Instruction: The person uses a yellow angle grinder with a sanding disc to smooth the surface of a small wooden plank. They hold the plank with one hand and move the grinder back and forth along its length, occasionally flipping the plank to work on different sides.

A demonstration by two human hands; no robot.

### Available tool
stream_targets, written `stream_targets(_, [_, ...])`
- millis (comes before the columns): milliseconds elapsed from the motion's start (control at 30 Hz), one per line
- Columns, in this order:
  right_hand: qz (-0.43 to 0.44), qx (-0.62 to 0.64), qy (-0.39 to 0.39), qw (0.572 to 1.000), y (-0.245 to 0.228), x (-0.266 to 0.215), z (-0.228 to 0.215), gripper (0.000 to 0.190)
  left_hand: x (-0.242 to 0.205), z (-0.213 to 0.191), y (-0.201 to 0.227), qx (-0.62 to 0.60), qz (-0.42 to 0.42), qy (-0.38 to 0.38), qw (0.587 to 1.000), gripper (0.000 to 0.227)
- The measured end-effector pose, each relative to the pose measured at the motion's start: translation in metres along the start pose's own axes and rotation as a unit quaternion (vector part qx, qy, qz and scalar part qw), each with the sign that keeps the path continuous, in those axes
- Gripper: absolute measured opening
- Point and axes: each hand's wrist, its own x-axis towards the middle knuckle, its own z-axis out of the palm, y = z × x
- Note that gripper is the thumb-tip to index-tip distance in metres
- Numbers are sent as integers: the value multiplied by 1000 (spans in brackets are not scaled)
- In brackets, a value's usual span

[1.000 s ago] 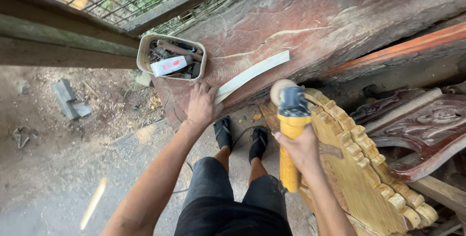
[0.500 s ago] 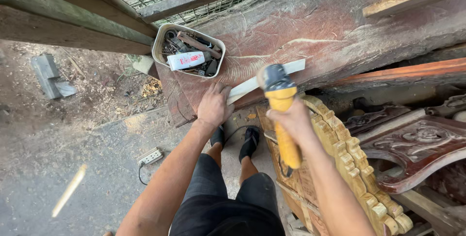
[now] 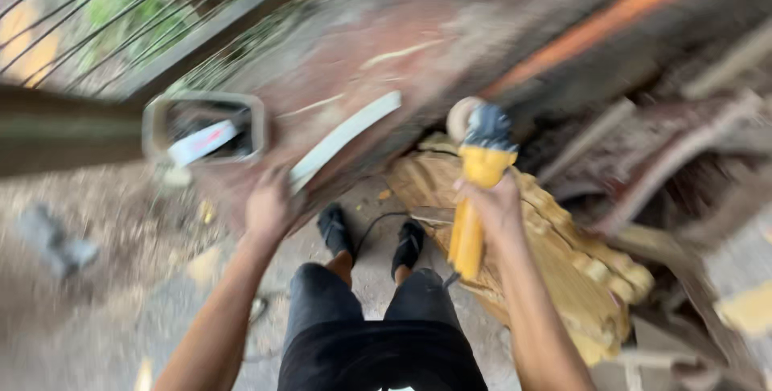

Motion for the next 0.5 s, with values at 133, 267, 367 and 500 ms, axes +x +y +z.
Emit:
stream_targets(133, [-25,9,78,997,-11,-101,-91,41,-32,-29,65,-3,-11,-57,998,60])
stream_targets(267, [11,29,165,986,-13,-178,-179,44,-34,-30,182,-63,-30,-112,991,55])
stream_targets(367, [-11,42,243,969,1,-233,-237,43,-25,-13,296,-132,96,-101,982,57])
stream_targets(500, [-38,132,320,937,26,-305,-296,40,-25,14,459,-142,209,-200,947,52])
